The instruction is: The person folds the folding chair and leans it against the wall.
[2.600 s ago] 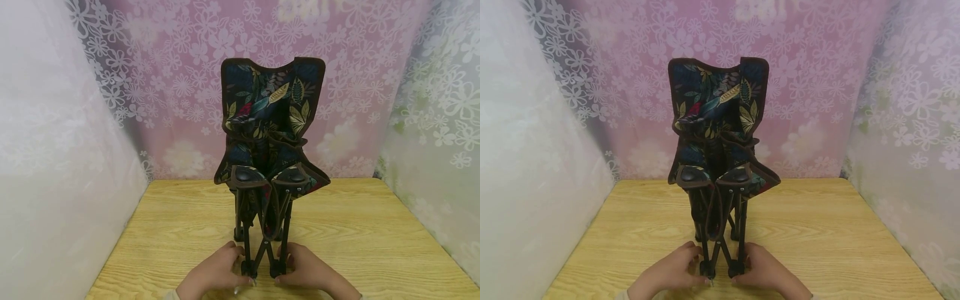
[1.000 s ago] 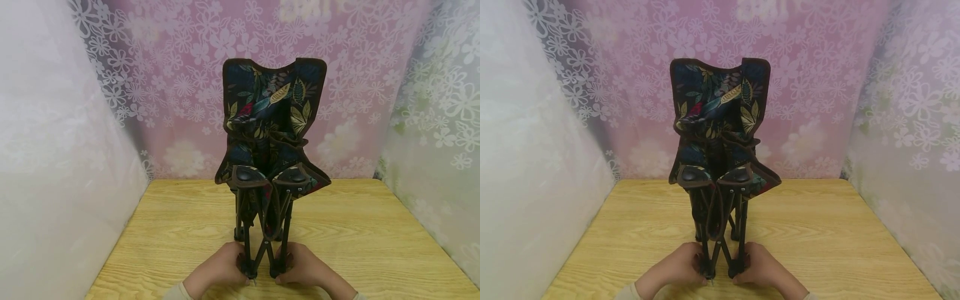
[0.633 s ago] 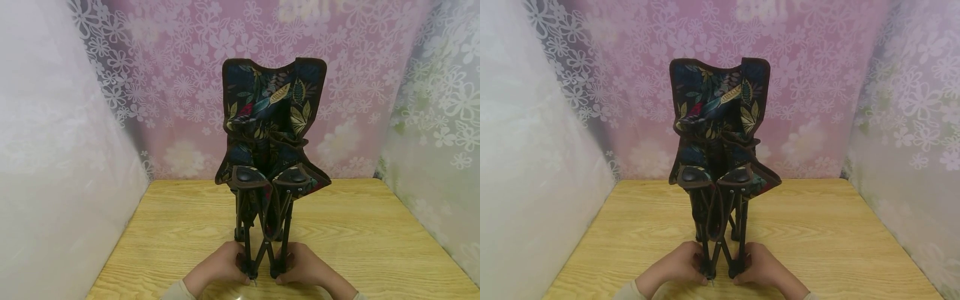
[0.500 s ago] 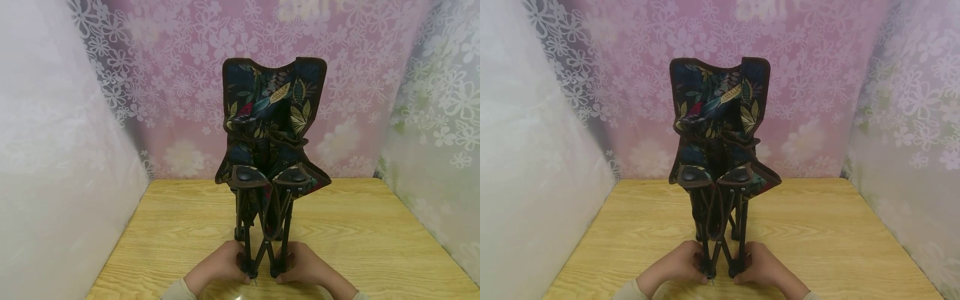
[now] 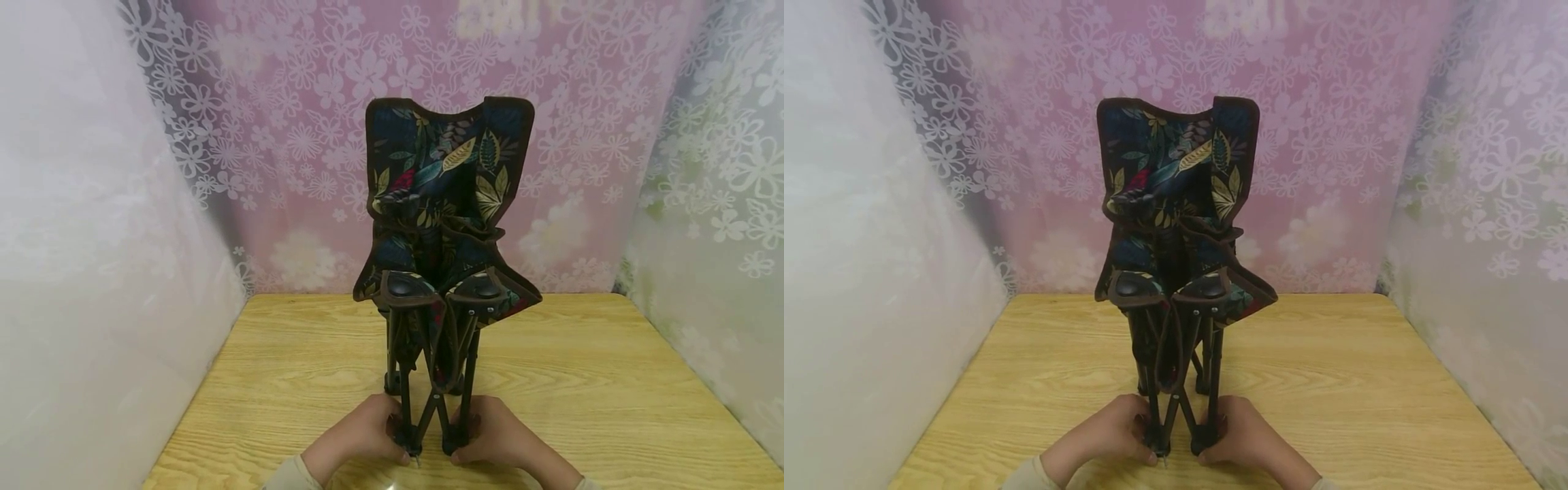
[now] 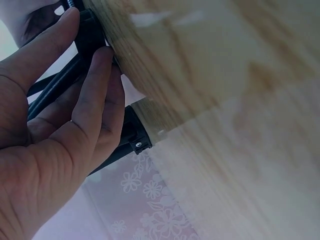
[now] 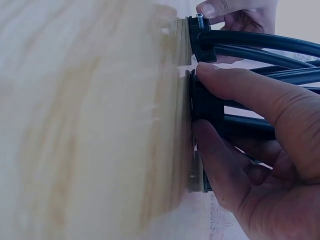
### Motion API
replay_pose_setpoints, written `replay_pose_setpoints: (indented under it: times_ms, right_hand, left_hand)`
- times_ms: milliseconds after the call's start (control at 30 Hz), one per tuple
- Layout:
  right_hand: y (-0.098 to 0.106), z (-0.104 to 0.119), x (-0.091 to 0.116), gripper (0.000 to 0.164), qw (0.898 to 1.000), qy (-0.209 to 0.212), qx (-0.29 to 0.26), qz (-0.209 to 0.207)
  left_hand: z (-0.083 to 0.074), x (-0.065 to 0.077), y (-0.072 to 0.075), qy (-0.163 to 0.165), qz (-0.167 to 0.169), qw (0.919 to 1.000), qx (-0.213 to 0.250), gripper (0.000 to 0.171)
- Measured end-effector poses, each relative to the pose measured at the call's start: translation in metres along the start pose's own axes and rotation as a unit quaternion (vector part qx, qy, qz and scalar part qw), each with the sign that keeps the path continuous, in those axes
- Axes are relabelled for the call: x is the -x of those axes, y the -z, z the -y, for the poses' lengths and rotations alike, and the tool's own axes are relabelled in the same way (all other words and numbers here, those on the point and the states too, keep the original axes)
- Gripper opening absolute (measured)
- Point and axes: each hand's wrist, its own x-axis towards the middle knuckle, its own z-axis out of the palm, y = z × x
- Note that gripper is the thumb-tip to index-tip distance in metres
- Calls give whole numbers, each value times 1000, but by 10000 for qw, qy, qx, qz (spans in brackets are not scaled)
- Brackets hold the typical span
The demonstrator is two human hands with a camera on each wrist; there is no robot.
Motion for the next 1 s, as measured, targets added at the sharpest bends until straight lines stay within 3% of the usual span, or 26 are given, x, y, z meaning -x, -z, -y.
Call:
replay_pose_setpoints:
  times_ms: [600,1000]
  right_hand:
    - [2,-1,1,42,9998,198,-9,39]
    - [1,1,2,45,9999,90,53,10]
  left_hand:
    - [2,-2,-1,30,-65,10000,-42,31]
    - [-2,-1,0,71,-16,10000,-44,30]
